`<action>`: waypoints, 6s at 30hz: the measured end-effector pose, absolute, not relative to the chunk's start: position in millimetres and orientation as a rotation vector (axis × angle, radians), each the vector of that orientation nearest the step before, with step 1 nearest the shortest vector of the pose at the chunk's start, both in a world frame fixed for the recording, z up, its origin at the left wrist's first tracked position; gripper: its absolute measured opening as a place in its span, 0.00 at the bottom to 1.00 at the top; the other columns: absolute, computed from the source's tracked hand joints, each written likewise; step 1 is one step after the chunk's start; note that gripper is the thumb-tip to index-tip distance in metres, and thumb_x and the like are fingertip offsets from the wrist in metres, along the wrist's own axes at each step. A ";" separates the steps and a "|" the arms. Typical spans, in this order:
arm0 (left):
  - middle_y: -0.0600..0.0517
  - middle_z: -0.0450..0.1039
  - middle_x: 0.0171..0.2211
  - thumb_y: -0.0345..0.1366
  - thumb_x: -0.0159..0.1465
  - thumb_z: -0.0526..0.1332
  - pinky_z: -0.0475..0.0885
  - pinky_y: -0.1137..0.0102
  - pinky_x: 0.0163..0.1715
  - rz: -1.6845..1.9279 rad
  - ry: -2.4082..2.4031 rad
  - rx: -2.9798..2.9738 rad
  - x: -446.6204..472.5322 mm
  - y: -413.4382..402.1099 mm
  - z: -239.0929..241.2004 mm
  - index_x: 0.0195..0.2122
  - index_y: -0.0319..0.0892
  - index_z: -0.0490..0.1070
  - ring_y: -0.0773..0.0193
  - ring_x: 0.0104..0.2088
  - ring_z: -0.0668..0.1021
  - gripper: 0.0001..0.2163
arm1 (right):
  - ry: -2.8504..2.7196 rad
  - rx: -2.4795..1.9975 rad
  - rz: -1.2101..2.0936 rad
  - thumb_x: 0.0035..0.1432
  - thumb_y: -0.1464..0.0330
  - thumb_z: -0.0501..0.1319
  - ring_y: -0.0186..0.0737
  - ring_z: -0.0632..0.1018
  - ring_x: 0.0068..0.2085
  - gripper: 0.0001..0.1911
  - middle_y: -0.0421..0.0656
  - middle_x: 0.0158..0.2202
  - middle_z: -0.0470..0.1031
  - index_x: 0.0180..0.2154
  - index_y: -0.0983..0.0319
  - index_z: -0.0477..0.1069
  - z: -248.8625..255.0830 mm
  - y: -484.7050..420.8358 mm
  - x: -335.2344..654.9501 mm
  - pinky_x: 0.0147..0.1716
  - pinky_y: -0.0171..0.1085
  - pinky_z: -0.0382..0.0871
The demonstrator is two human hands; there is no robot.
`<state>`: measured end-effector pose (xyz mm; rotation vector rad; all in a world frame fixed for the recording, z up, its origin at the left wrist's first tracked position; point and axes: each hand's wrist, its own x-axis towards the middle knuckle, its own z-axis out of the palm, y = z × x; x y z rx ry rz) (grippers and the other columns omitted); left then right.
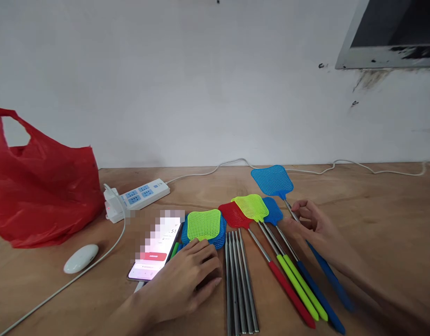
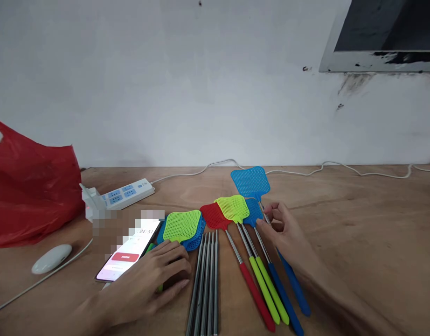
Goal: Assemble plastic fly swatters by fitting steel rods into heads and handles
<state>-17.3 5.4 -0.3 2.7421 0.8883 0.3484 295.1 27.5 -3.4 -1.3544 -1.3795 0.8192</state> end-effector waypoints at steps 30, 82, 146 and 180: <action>0.49 0.71 0.42 0.32 0.70 0.55 0.67 0.60 0.48 0.245 0.924 2.728 -19.7 4.7 -1.8 0.40 0.43 0.69 0.54 0.44 0.73 0.05 | -0.538 -0.980 1.786 0.47 0.63 0.75 0.22 0.55 0.17 0.13 0.34 0.20 0.63 0.28 0.66 0.77 1.3 10.9 276.2 0.11 0.23 0.58; 0.55 0.69 0.29 0.38 0.70 0.54 0.64 0.71 0.30 0.570 1.037 2.365 -18.8 1.6 0.8 0.34 0.44 0.67 0.65 0.30 0.71 0.08 | -0.804 -0.916 1.301 0.54 0.54 0.70 0.30 0.66 0.20 0.17 0.38 0.22 0.71 0.28 0.60 0.72 -6.1 4.9 261.0 0.16 0.29 0.61; 0.53 0.72 0.34 0.38 0.69 0.55 0.69 0.68 0.31 1.010 1.420 2.548 -27.6 10.9 -8.5 0.51 0.46 0.61 0.61 0.31 0.74 0.10 | -1.210 -0.829 2.050 0.63 0.54 0.55 0.24 0.48 0.10 0.23 0.29 0.10 0.52 0.22 0.60 0.62 -17.3 -2.0 262.6 0.11 0.29 0.44; 0.45 0.71 0.49 0.28 0.73 0.50 0.74 0.65 0.41 1.253 0.792 2.863 -42.1 11.2 -9.8 0.50 0.47 0.75 0.58 0.45 0.75 0.15 | -1.694 -1.143 2.027 0.57 0.42 0.55 0.24 0.56 0.12 0.29 0.32 0.13 0.58 0.20 0.59 0.59 -7.9 -12.1 259.3 0.08 0.27 0.44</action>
